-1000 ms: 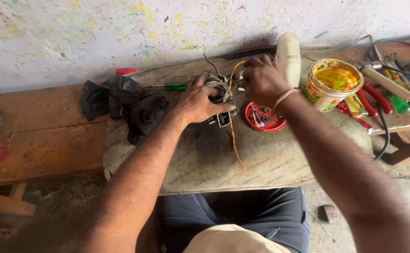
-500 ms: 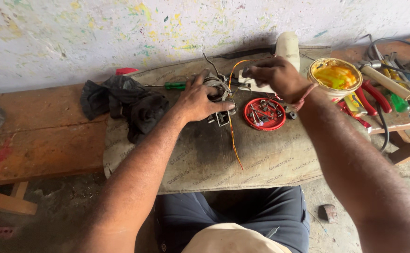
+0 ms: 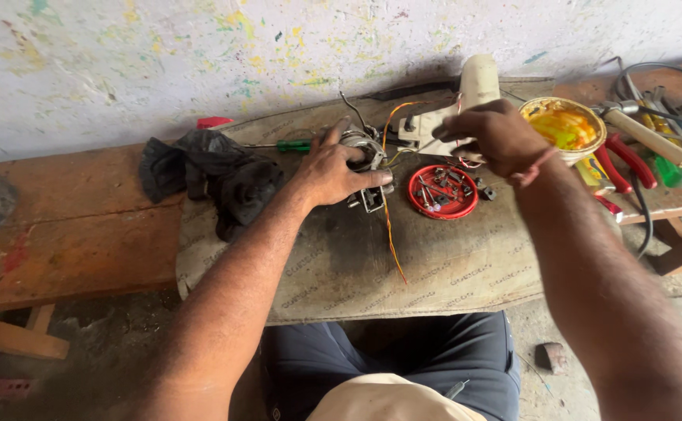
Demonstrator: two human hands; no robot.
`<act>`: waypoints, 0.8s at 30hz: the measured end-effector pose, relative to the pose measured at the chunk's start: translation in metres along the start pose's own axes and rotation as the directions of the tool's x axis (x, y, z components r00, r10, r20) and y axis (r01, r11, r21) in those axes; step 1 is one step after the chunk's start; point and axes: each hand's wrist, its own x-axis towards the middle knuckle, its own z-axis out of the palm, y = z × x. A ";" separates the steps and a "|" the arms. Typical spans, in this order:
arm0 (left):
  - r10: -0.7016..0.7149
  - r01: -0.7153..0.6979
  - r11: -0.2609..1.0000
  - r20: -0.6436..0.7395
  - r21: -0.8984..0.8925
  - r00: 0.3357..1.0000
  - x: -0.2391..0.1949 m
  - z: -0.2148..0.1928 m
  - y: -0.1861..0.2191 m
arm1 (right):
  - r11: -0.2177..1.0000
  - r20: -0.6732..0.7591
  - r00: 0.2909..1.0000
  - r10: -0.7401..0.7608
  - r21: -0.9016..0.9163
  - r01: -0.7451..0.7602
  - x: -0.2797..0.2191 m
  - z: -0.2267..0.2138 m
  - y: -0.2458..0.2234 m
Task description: The person cleans and assembles parts of an electric motor by hand and using a hammer. They wipe internal components with a cloth and fit the housing together.
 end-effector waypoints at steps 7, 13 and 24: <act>0.096 -0.096 0.995 -0.045 0.010 0.994 0.005 0.003 -0.004 | 0.713 -0.042 0.877 -0.479 -0.602 0.360 0.013 -0.024 0.028; 0.057 -0.057 0.998 -0.013 0.012 0.998 0.000 -0.002 -0.004 | 0.423 -0.095 0.548 -0.831 -0.747 0.512 0.017 -0.007 0.053; 0.089 -0.088 0.996 -0.030 0.019 0.996 -0.001 -0.001 -0.008 | 0.436 -0.159 0.556 -0.816 -0.800 0.412 0.010 -0.012 0.064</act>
